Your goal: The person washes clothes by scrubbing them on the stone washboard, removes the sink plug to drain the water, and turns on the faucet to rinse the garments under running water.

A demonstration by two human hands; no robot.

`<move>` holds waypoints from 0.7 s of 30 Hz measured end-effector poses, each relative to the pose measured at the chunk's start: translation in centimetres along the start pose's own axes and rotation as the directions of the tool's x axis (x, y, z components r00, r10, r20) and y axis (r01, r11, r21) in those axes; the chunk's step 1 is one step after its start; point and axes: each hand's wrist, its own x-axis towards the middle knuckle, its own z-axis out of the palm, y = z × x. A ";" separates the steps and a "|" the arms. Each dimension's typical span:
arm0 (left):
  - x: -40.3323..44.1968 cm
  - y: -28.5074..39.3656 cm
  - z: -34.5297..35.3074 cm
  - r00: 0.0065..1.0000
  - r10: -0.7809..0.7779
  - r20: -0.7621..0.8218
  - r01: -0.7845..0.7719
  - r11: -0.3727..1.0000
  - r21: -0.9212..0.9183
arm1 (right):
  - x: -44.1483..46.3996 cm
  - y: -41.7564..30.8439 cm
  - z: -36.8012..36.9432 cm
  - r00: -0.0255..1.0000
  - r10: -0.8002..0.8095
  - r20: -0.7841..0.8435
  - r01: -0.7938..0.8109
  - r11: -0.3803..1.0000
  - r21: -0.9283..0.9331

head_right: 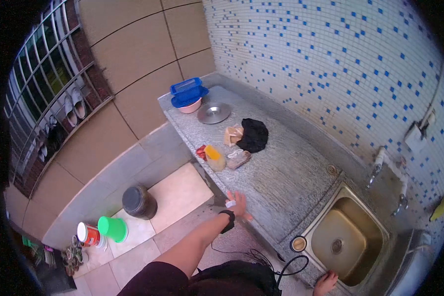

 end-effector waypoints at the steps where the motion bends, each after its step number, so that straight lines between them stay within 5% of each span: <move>1: 0.2 0.0 0.0 1.000 0.003 0.006 -0.004 0.999 0.046 | -0.1 2.3 2.2 0.998 0.050 -0.033 -0.051 0.998 -0.024; 4: 0.1 -0.1 -0.3 0.990 0.143 0.005 -0.140 0.955 0.260 | 0.2 1.5 -0.1 0.986 0.089 0.143 -0.110 0.984 0.143; 5: 1.3 0.0 0.5 0.990 0.141 -0.030 -0.122 0.931 0.344 | 0.3 1.5 0.1 0.988 0.127 0.091 -0.140 0.977 0.161; 8: 2.5 -1.0 2.5 0.954 0.276 -0.121 -0.221 0.913 0.344 | 1.3 -0.5 -3.9 0.978 0.139 0.153 -0.168 0.967 0.194; 9: 3.6 -1.9 2.6 0.947 0.317 -0.060 -0.300 0.933 0.199 | 1.0 -0.5 -3.6 0.987 0.145 0.066 -0.153 0.977 0.145; 13: 2.6 -0.6 0.9 0.985 0.170 -0.001 -0.170 0.983 0.070 | 1.3 -0.3 -3.3 0.978 0.206 -0.041 -0.202 0.975 0.091; 21: 3.6 -0.2 1.0 0.987 0.152 0.052 -0.158 0.980 0.120 | 1.6 0.0 -2.8 0.981 0.163 -0.100 -0.154 0.983 0.100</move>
